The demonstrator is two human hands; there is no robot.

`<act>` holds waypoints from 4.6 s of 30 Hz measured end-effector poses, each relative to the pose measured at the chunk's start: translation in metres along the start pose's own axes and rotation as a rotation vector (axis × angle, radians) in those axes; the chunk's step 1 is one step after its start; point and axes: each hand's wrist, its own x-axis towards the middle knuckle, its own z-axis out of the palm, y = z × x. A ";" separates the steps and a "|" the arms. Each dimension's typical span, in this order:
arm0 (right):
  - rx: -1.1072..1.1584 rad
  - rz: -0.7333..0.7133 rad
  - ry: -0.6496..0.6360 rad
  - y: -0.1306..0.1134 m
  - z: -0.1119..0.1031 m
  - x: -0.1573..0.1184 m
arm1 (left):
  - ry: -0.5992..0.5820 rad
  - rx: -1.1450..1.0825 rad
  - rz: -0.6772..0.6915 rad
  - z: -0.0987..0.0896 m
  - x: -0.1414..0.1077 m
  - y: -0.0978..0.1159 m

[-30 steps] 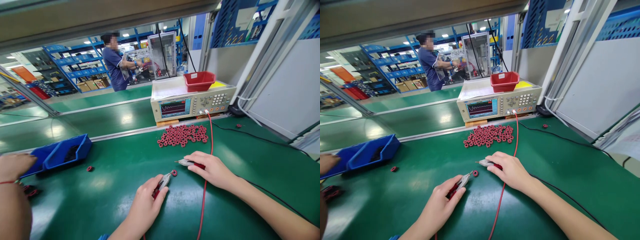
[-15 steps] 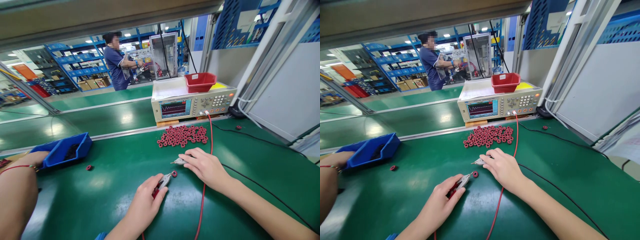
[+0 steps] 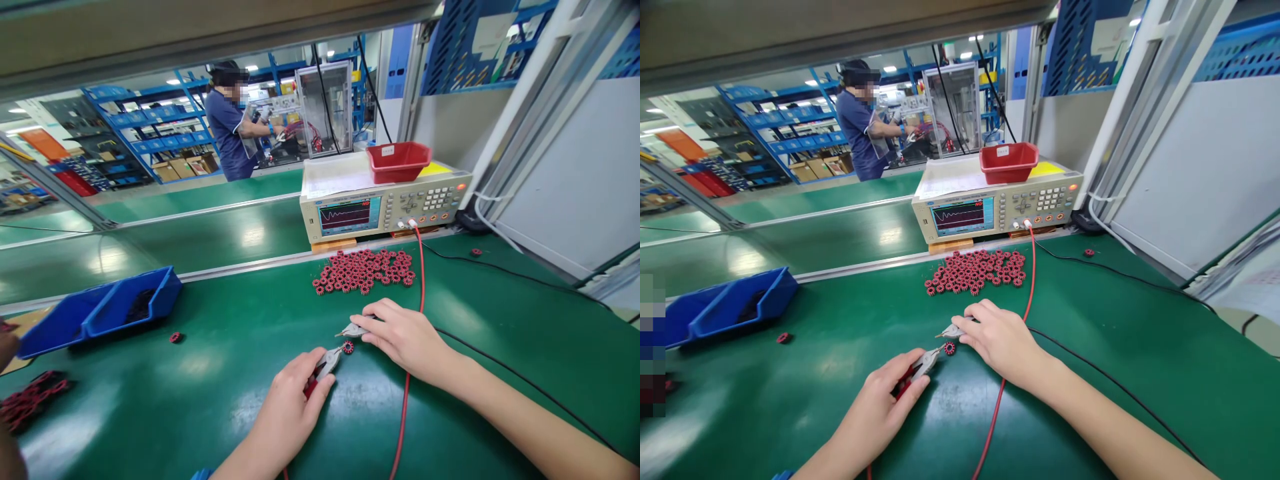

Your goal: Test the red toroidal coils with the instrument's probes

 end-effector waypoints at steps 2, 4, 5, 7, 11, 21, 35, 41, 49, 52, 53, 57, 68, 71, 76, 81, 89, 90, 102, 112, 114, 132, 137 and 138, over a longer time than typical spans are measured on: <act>0.007 0.001 0.006 0.000 0.001 0.000 | 0.003 -0.002 0.001 0.000 0.000 0.000; 0.013 -0.001 0.016 0.001 0.001 0.000 | 0.005 -0.006 0.008 -0.001 0.000 0.000; 0.014 -0.002 0.022 0.001 0.001 -0.001 | 0.006 -0.008 0.013 -0.001 0.000 0.000; 0.015 -0.002 0.030 0.001 0.001 -0.001 | 0.009 -0.008 0.020 0.000 0.000 0.000; 0.024 0.004 0.043 0.002 0.003 -0.001 | 0.031 0.004 0.021 0.001 0.001 -0.001; 0.101 0.068 0.007 0.005 -0.007 -0.008 | -0.013 0.011 -0.034 -0.002 0.000 0.003; 0.130 0.089 -0.071 0.004 -0.013 -0.011 | -0.025 -0.001 -0.043 -0.001 -0.001 0.002; 0.126 0.088 -0.073 0.004 -0.013 -0.013 | -0.021 -0.014 -0.041 -0.001 0.000 0.003; 0.128 0.094 -0.075 0.005 -0.012 -0.012 | -0.019 -0.009 -0.050 -0.001 0.001 0.003; 0.125 0.094 -0.061 0.005 -0.010 -0.012 | -0.015 0.011 -0.056 0.001 0.001 0.001; 0.125 0.094 -0.056 0.005 -0.010 -0.012 | -0.015 0.016 -0.058 0.001 0.001 0.000; 0.131 0.091 -0.028 0.005 -0.010 -0.012 | 0.000 0.027 -0.059 0.001 0.001 -0.001; 0.173 0.052 -0.043 0.001 -0.017 -0.014 | 0.035 0.045 -0.029 0.002 0.002 -0.003; 0.175 0.042 -0.051 0.001 -0.017 -0.014 | 0.043 0.048 -0.023 0.002 0.001 -0.004; 0.159 0.055 -0.068 0.001 -0.016 -0.013 | 0.057 0.054 -0.001 0.002 0.001 -0.004; 0.162 0.057 -0.062 0.000 -0.017 -0.013 | 0.060 0.056 -0.003 0.001 0.001 -0.004; 0.154 0.051 -0.045 -0.001 -0.018 -0.013 | 0.054 0.055 0.000 0.001 0.001 -0.003; 0.153 0.050 -0.047 0.000 -0.018 -0.013 | 0.058 0.056 -0.001 0.001 0.001 -0.003; 0.176 0.051 -0.057 -0.001 -0.018 -0.013 | 0.070 0.050 0.007 0.002 0.001 -0.005; 0.224 0.063 -0.040 -0.002 -0.021 -0.012 | 0.097 0.049 0.031 0.000 0.002 -0.004; 0.267 0.050 -0.061 -0.003 -0.022 -0.012 | 0.102 0.049 0.029 0.001 0.001 -0.005; 0.120 0.106 -0.083 -0.003 -0.003 -0.010 | 0.089 0.056 -0.010 0.001 0.001 -0.002; 0.098 0.109 -0.103 -0.004 -0.001 -0.010 | 0.086 0.056 -0.013 0.001 0.000 -0.003; 0.099 0.108 -0.107 -0.004 -0.002 -0.010 | 0.084 0.055 -0.015 0.001 0.000 -0.003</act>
